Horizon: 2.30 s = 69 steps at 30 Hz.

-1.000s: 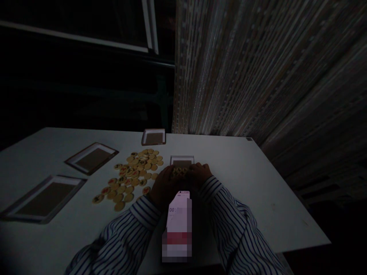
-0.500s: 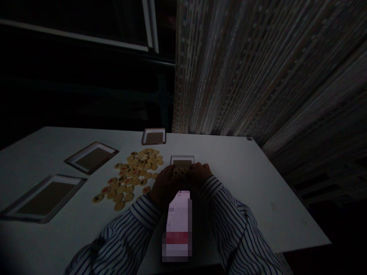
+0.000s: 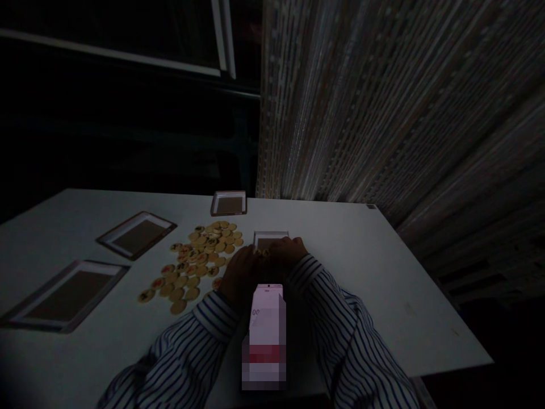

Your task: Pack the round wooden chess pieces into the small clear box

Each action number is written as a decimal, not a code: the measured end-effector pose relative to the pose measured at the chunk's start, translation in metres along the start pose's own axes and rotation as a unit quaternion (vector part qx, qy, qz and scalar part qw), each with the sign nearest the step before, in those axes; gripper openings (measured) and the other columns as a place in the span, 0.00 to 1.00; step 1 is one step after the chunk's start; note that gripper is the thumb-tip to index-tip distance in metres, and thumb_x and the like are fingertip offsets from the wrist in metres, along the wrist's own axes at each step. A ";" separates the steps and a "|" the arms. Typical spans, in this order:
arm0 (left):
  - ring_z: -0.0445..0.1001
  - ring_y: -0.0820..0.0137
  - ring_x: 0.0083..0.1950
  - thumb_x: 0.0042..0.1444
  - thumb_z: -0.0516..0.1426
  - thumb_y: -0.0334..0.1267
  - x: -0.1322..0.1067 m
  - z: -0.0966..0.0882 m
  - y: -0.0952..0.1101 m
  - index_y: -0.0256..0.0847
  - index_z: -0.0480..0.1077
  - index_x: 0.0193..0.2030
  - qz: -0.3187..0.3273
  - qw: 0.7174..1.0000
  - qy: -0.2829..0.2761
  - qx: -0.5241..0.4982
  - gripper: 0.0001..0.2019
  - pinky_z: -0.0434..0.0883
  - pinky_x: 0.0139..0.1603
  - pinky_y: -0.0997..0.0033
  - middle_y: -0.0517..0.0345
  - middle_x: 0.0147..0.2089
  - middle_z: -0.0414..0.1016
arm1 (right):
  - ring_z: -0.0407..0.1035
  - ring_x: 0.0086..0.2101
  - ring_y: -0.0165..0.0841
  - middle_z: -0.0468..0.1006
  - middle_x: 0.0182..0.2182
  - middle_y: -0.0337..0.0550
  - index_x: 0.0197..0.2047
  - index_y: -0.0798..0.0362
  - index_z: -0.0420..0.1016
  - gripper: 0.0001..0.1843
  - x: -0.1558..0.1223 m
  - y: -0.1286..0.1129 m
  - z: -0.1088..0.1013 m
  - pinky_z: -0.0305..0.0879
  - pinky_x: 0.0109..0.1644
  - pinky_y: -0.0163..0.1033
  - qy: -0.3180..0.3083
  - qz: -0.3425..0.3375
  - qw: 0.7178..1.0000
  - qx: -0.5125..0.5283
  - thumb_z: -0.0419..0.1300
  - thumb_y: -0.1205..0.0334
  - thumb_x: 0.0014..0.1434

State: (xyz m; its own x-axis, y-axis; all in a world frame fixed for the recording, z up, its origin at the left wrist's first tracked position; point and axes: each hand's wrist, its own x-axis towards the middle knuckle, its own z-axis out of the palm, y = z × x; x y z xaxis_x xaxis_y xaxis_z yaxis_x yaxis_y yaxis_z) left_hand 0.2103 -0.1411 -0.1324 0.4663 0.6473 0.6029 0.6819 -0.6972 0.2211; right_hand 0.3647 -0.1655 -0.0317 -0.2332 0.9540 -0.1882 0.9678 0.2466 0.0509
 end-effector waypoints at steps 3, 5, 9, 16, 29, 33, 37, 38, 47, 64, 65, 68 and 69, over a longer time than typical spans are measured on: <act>0.61 0.58 0.53 0.53 0.50 0.37 -0.003 0.004 -0.005 0.36 0.65 0.45 -0.027 1.000 -0.005 -0.002 0.14 0.63 0.50 0.54 0.42 0.51 0.65 | 0.60 0.46 0.37 0.69 0.46 0.43 0.44 0.45 0.66 0.13 0.010 -0.004 -0.001 0.53 0.41 0.43 -0.005 -0.006 1.000 0.005 0.49 0.57 0.56; 0.61 0.58 0.53 0.53 0.50 0.38 -0.004 0.005 -0.007 0.35 0.65 0.46 -0.040 0.999 -0.004 -0.006 0.14 0.63 0.50 0.53 0.42 0.51 0.65 | 0.60 0.47 0.37 0.69 0.46 0.43 0.44 0.45 0.66 0.13 0.015 -0.005 0.000 0.53 0.42 0.44 -0.013 -0.005 1.000 0.004 0.49 0.57 0.56; 0.62 0.58 0.53 0.54 0.49 0.39 -0.004 0.005 -0.008 0.37 0.65 0.46 -0.040 0.999 -0.015 -0.007 0.14 0.63 0.50 0.53 0.43 0.50 0.66 | 0.61 0.46 0.37 0.70 0.45 0.43 0.43 0.46 0.67 0.13 0.021 -0.006 0.006 0.53 0.42 0.45 -0.015 -0.009 1.000 -0.001 0.49 0.55 0.55; 0.62 0.59 0.53 0.54 0.49 0.39 -0.005 0.006 -0.011 0.37 0.64 0.47 -0.024 0.999 -0.022 -0.007 0.16 0.63 0.50 0.54 0.44 0.51 0.65 | 0.64 0.44 0.36 0.73 0.41 0.41 0.37 0.47 0.69 0.11 0.021 -0.006 0.006 0.55 0.39 0.43 -0.026 -0.024 0.999 -0.015 0.48 0.56 0.55; 0.63 0.60 0.52 0.54 0.48 0.37 -0.003 0.004 -0.008 0.38 0.64 0.46 -0.031 0.999 -0.013 -0.004 0.14 0.64 0.49 0.54 0.46 0.49 0.67 | 0.63 0.44 0.35 0.72 0.42 0.41 0.38 0.47 0.69 0.11 0.020 -0.008 0.001 0.54 0.40 0.43 -0.033 -0.016 0.999 -0.013 0.49 0.56 0.56; 0.63 0.60 0.52 0.54 0.48 0.37 -0.003 0.003 -0.009 0.38 0.63 0.47 -0.016 1.000 -0.020 -0.008 0.15 0.64 0.50 0.55 0.46 0.49 0.66 | 0.62 0.45 0.36 0.71 0.43 0.40 0.44 0.42 0.68 0.13 0.016 -0.008 -0.004 0.54 0.41 0.44 -0.033 -0.031 0.999 -0.016 0.49 0.57 0.56; 0.63 0.60 0.52 0.54 0.48 0.37 -0.003 0.005 -0.009 0.36 0.64 0.46 -0.022 1.000 -0.014 -0.007 0.15 0.64 0.50 0.55 0.44 0.49 0.66 | 0.62 0.45 0.37 0.71 0.44 0.40 0.45 0.40 0.68 0.14 0.014 -0.009 -0.005 0.53 0.42 0.45 -0.033 -0.030 0.999 -0.013 0.50 0.56 0.55; 0.63 0.60 0.52 0.54 0.48 0.37 -0.003 0.005 -0.009 0.36 0.64 0.46 -0.024 1.000 -0.013 -0.009 0.15 0.64 0.50 0.55 0.43 0.49 0.66 | 0.62 0.45 0.37 0.71 0.44 0.40 0.44 0.40 0.68 0.14 0.014 -0.009 -0.004 0.53 0.42 0.45 -0.033 -0.031 0.999 -0.012 0.50 0.56 0.55; 0.62 0.60 0.52 0.54 0.48 0.37 -0.003 0.004 -0.009 0.36 0.64 0.46 -0.023 1.000 -0.018 -0.006 0.14 0.63 0.51 0.54 0.44 0.49 0.66 | 0.61 0.45 0.38 0.72 0.44 0.39 0.42 0.40 0.70 0.12 0.016 -0.009 -0.005 0.52 0.41 0.45 -0.043 -0.036 0.998 -0.004 0.50 0.57 0.55; 0.63 0.60 0.52 0.54 0.49 0.38 -0.002 0.002 -0.006 0.36 0.65 0.46 -0.038 0.999 -0.022 0.000 0.15 0.63 0.51 0.55 0.43 0.49 0.66 | 0.62 0.45 0.37 0.72 0.42 0.39 0.41 0.43 0.70 0.12 0.015 -0.010 -0.003 0.52 0.40 0.44 -0.036 -0.038 0.999 -0.004 0.51 0.59 0.54; 0.62 0.59 0.52 0.54 0.48 0.38 -0.002 0.002 -0.007 0.36 0.65 0.46 -0.038 0.999 -0.021 -0.001 0.15 0.63 0.51 0.55 0.43 0.50 0.66 | 0.62 0.45 0.37 0.72 0.42 0.39 0.41 0.43 0.70 0.12 0.015 -0.010 -0.002 0.52 0.40 0.44 -0.035 -0.039 0.999 -0.003 0.51 0.58 0.54; 0.62 0.60 0.53 0.54 0.48 0.39 -0.003 0.002 -0.010 0.37 0.64 0.47 -0.024 0.999 -0.027 -0.007 0.15 0.63 0.51 0.55 0.44 0.50 0.66 | 0.61 0.45 0.38 0.71 0.44 0.40 0.43 0.42 0.69 0.13 0.014 -0.007 -0.002 0.53 0.41 0.44 -0.012 -0.034 0.999 0.003 0.50 0.56 0.55; 0.62 0.60 0.53 0.54 0.48 0.39 -0.003 0.001 -0.011 0.37 0.64 0.48 -0.016 0.999 -0.032 -0.009 0.16 0.63 0.51 0.56 0.44 0.50 0.66 | 0.61 0.46 0.38 0.70 0.46 0.40 0.43 0.42 0.69 0.13 0.013 -0.005 -0.001 0.53 0.41 0.44 0.002 -0.031 0.999 0.008 0.50 0.55 0.55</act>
State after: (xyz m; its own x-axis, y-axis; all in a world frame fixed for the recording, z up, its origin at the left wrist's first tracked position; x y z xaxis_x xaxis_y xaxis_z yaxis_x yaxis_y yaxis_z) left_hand 0.2018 -0.1350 -0.1380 0.4797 0.6872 0.5456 0.6872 -0.6809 0.2534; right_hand 0.3569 -0.1544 -0.0335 -0.2934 0.9376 -0.1868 0.9528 0.3027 0.0229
